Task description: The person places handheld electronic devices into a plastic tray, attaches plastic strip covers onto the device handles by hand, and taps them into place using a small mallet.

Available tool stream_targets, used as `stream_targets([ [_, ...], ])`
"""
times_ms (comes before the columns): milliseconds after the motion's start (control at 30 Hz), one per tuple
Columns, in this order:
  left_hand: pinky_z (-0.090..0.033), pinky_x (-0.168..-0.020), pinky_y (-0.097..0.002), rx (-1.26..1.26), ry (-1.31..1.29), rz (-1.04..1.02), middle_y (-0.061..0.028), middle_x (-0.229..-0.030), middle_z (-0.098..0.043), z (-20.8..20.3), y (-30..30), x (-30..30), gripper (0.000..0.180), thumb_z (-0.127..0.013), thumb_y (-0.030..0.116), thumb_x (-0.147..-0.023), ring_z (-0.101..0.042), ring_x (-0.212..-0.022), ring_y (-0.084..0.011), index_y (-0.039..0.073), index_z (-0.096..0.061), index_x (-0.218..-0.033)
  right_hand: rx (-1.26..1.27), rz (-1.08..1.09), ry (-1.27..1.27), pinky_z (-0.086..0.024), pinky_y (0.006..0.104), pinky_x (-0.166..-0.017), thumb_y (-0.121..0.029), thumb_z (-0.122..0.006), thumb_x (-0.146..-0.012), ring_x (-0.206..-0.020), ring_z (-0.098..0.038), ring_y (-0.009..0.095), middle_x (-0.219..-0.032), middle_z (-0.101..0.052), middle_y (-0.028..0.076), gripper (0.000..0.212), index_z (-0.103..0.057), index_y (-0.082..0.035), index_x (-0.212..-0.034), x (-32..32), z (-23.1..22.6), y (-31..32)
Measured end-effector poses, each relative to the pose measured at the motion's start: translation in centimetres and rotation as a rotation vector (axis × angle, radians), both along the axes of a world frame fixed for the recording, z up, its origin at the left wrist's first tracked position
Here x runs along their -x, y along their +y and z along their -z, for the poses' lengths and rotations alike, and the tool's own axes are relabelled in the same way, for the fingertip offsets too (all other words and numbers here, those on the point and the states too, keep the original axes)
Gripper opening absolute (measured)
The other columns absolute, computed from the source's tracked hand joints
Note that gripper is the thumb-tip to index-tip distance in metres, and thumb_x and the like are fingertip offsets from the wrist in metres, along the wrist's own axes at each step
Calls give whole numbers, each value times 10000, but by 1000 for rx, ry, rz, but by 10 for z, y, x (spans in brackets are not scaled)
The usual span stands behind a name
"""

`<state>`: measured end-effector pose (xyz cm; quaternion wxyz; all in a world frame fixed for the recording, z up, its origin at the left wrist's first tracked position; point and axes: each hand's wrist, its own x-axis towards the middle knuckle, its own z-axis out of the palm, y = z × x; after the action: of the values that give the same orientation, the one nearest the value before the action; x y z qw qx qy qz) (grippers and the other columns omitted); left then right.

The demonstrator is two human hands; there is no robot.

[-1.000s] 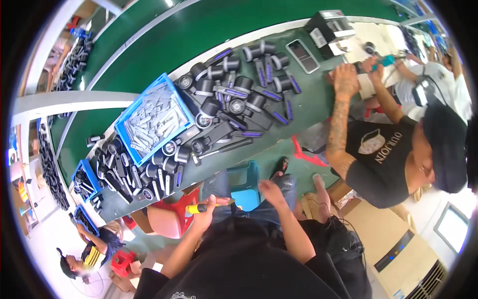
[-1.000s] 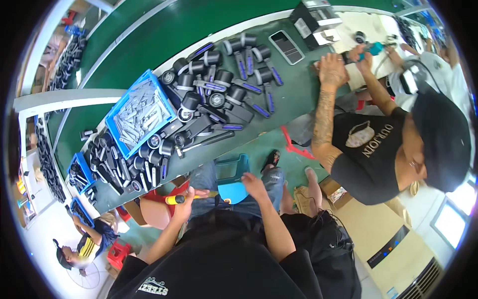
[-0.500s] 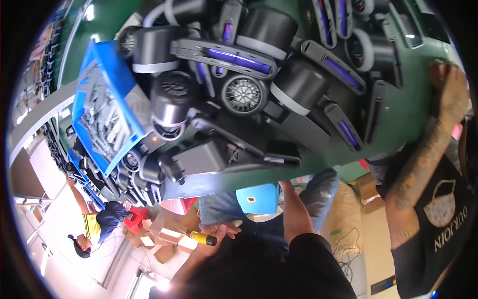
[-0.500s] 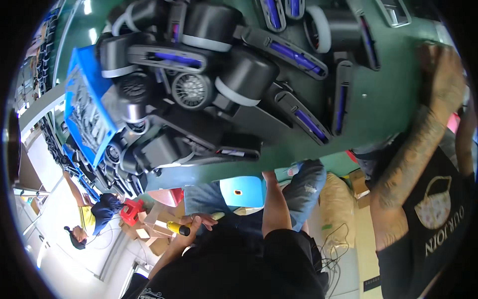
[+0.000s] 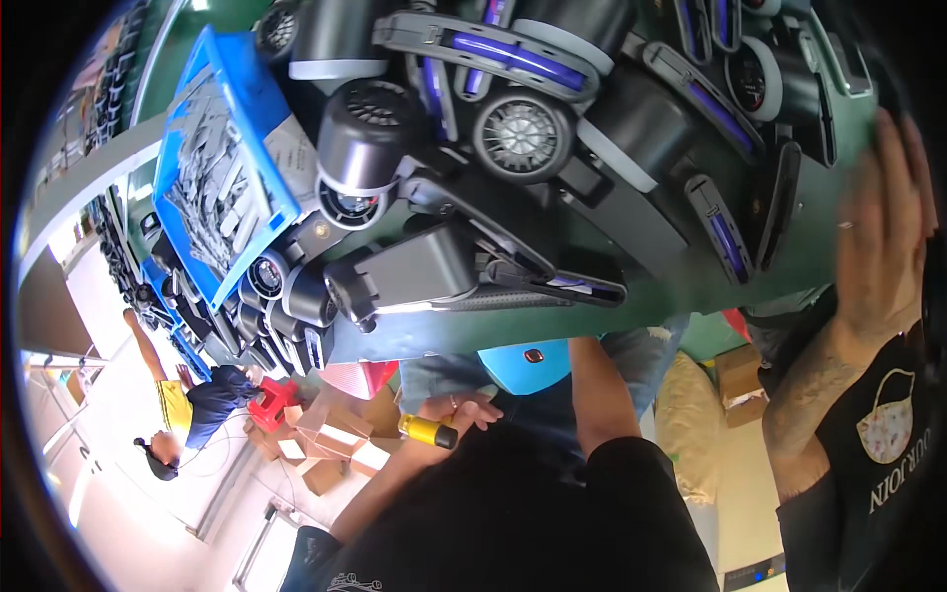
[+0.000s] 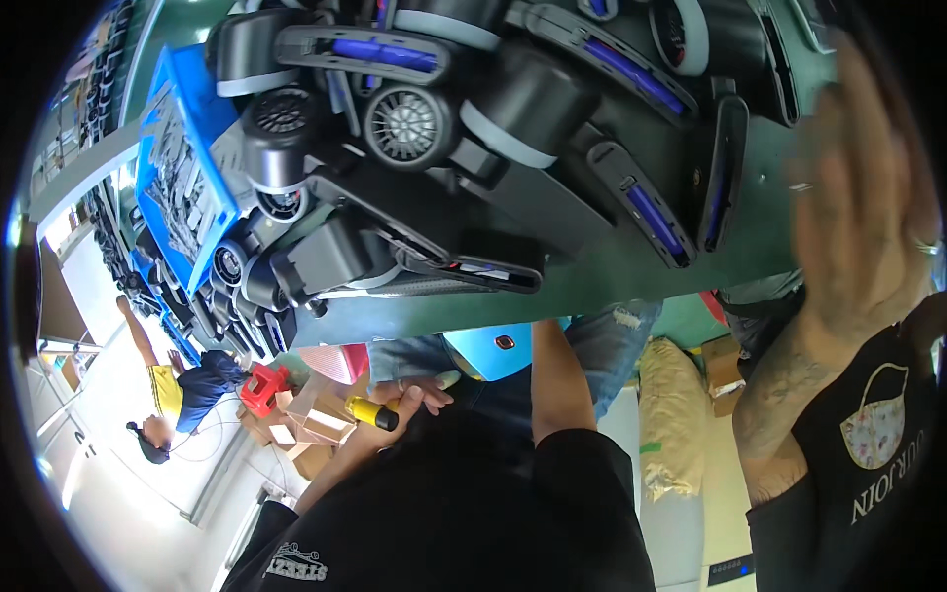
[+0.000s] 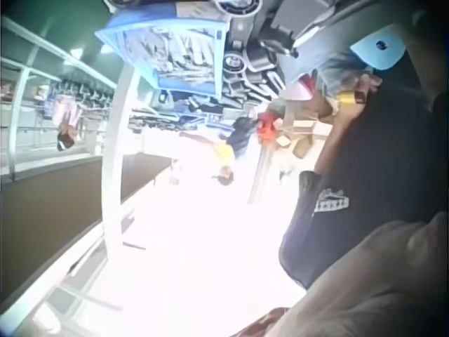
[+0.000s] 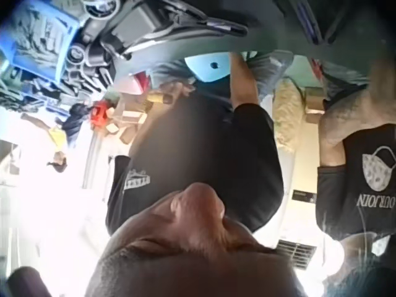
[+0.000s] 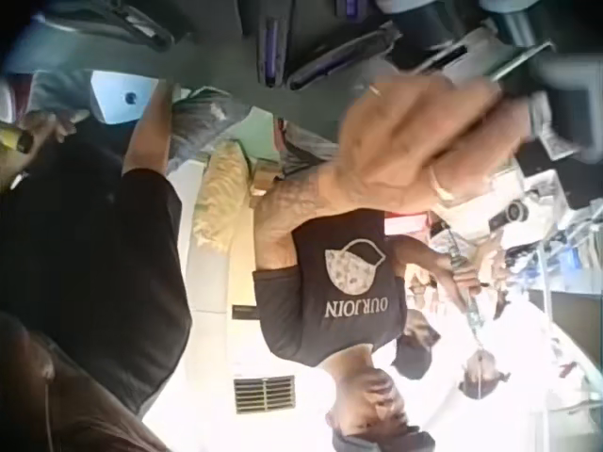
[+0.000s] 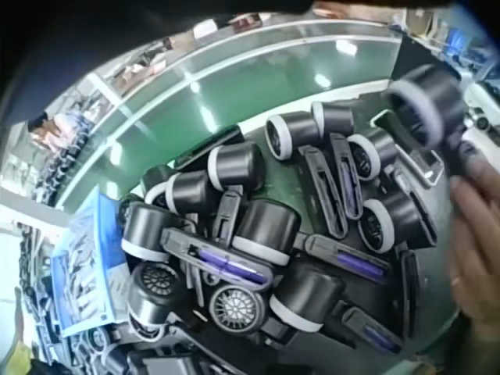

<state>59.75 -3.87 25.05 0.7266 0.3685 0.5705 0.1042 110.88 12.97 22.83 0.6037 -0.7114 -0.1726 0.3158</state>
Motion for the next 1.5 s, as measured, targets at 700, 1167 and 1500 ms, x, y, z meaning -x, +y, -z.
stream_targets([
  [700, -543, -705, -339, -381, -223, 16, -95, -867, -728, 123, -37, -16, 393, -507, 292, -1108, -656, -724, -199, -6, -739, -996, 969, -1182, -849, -455, 533, -1088, -451, -411, -1047, -1199, -627, 448, -1315, -661, 269, 555, -715, -18, -1217, 306, 449, -288],
  [1167, -571, -1012, -387, -671, -479, -410, -170, -1437, -604, 2, -37, 78, 591, -425, 473, -1114, -670, -1195, -274, -38, -660, -1295, 61, -1301, -28, -433, 370, -1121, -3, -579, -867, -1323, -584, 312, -1447, -604, 166, 678, -454, -23, -1534, 330, 61, -183],
  [1500, -293, -1249, -475, -982, -427, 26, -132, -1597, -474, -24, -21, 31, 489, -607, 367, -1050, -343, -1536, -326, 65, -605, -1434, -71, -1110, -448, -569, 418, -733, -34, -624, -918, -828, -719, 379, -912, -714, 210, 287, -651, -11, -1202, 379, 4, -238],
])
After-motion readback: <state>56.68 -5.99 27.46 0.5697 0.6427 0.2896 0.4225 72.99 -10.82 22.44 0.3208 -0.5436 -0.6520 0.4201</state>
